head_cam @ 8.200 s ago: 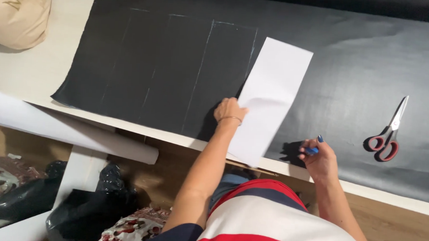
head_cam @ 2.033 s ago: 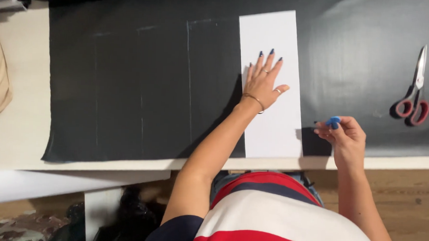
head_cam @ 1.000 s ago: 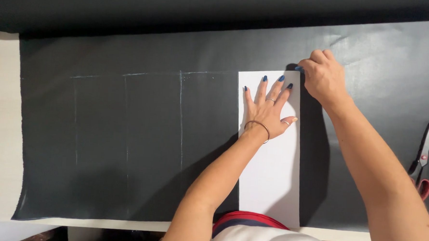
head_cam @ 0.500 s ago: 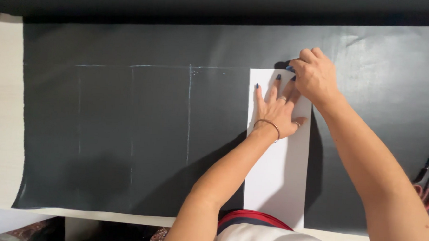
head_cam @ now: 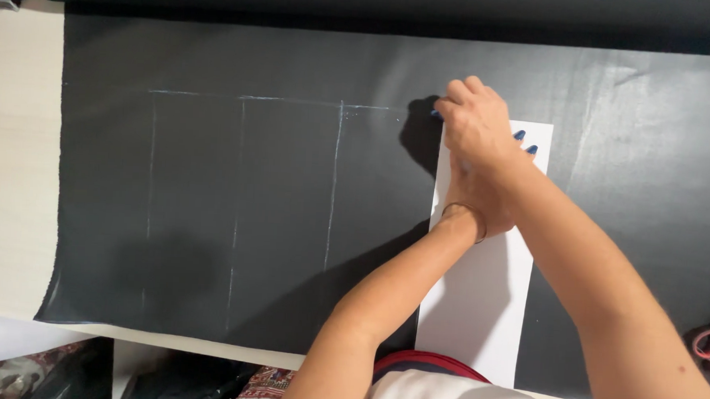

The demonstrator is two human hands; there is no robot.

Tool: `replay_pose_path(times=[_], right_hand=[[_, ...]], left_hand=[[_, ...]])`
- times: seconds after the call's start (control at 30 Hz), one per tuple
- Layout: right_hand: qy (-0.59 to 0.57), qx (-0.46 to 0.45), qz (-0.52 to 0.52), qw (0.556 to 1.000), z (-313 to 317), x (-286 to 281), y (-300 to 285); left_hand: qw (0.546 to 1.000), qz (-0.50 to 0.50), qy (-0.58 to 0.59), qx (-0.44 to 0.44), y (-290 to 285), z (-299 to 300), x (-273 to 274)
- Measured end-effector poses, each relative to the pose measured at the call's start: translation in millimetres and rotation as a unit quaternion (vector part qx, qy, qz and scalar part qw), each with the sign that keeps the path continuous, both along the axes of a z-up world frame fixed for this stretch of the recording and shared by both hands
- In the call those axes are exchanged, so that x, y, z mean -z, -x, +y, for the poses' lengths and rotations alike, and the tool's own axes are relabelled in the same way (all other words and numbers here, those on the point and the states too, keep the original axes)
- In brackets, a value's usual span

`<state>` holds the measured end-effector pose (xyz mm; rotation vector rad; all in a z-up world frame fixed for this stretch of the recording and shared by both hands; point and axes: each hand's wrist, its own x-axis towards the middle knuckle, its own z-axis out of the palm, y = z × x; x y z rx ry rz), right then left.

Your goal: Marking a grid pattern on a large sheet of black material using a white rectangular template and blue chalk

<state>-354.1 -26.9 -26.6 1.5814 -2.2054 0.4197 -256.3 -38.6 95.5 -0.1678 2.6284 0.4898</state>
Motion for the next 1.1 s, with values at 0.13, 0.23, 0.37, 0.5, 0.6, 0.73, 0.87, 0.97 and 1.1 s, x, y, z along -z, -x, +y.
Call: replay_pose_path(times=[0.13,0.23,0.37,0.5,0.6,0.73,0.87,0.97,1.1], right_hand=[[0.001,0.020,0.029,0.999,3,12,2],[-0.023,0.044,0.002,0.999,20,3,4],[-0.053,0.055,0.007,0.997,57,2,20],[-0.106,0.088,0.058,0.989,102,20,43],[-0.139,0.119,0.078,0.980,130,19,53],[-0.131,0.148,0.014,0.980,141,-21,46],[0.231,0.188,-0.502,0.812,141,-41,38],[0.413,0.161,-0.682,0.582,142,-37,35],[0.334,0.154,-0.672,0.642,134,-51,30]], left_hand=[[0.999,-0.009,0.034,0.024,2,5,13],[0.999,-0.006,0.039,0.015,8,9,29],[1.000,0.024,-0.016,-0.012,3,18,54],[1.000,0.021,-0.003,0.000,1,18,56],[0.999,0.035,0.009,0.003,-1,18,54],[0.999,0.039,0.032,0.008,1,17,45],[0.999,0.045,0.021,0.008,0,16,44],[0.999,0.041,0.021,0.011,0,16,44],[0.998,0.062,0.021,0.004,1,19,48]])
